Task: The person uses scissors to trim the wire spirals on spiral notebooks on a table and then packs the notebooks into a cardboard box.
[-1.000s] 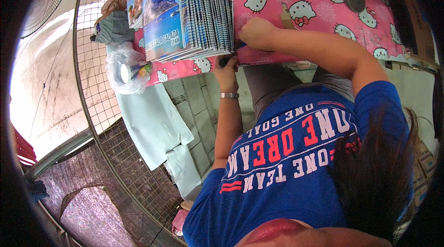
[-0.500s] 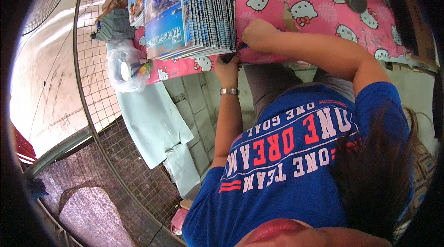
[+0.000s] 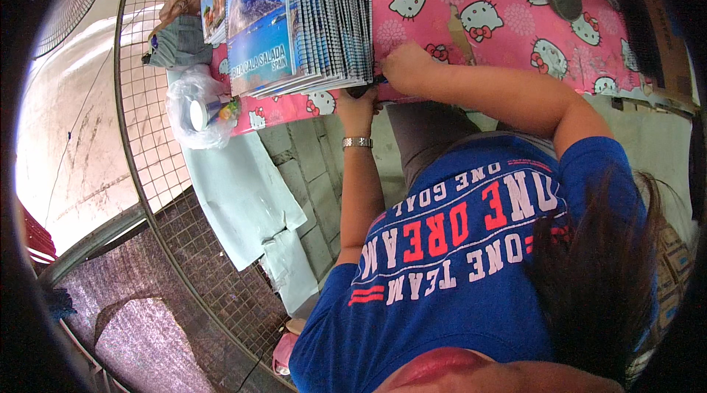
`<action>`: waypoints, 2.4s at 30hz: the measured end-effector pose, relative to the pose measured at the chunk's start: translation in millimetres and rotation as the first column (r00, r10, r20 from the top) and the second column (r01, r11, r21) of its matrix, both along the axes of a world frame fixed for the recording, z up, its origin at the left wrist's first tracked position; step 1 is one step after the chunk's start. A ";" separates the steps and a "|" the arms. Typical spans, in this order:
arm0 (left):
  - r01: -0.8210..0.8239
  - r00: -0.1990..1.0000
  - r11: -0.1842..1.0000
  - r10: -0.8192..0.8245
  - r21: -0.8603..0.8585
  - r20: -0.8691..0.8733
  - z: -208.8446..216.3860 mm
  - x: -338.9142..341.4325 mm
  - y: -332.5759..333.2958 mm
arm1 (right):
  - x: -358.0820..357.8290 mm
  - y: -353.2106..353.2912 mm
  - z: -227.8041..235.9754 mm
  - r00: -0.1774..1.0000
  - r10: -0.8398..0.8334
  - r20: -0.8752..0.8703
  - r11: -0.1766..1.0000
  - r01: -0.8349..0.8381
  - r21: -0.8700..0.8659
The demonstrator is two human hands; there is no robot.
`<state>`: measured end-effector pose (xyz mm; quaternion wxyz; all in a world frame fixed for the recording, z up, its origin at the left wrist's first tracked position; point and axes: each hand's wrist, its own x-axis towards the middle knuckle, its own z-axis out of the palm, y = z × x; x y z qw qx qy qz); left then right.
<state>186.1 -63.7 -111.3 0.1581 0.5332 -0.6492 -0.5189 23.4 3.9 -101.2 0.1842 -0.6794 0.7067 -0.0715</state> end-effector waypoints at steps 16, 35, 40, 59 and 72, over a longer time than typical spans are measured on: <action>-0.040 0.372 0.702 0.671 0.711 -0.642 -17.5 96.2 -9.5 | -64.6 70.7 -15.9 0.994 -0.103 -0.047 0.939 0.082 -0.334; -0.584 0.751 0.768 0.386 -0.264 -0.536 179.8 118.2 -224.3 | -36.2 54.7 0.4 0.833 -0.361 0.419 0.885 0.448 -0.128; -0.189 0.952 0.904 0.071 -0.385 -0.299 209.6 32.1 -145.8 | 27.7 20.2 2.5 0.011 -0.445 0.895 0.834 0.368 0.411; -0.115 0.688 0.906 0.368 0.407 -0.625 28.6 73.4 -137.6 | 44.4 26.5 6.2 0.058 -0.126 0.990 0.868 0.490 0.082; 0.424 0.867 0.384 -0.434 -0.820 0.245 210.6 -51.7 -81.7 | -3.6 8.0 89.8 0.831 0.261 0.492 0.712 0.179 -0.679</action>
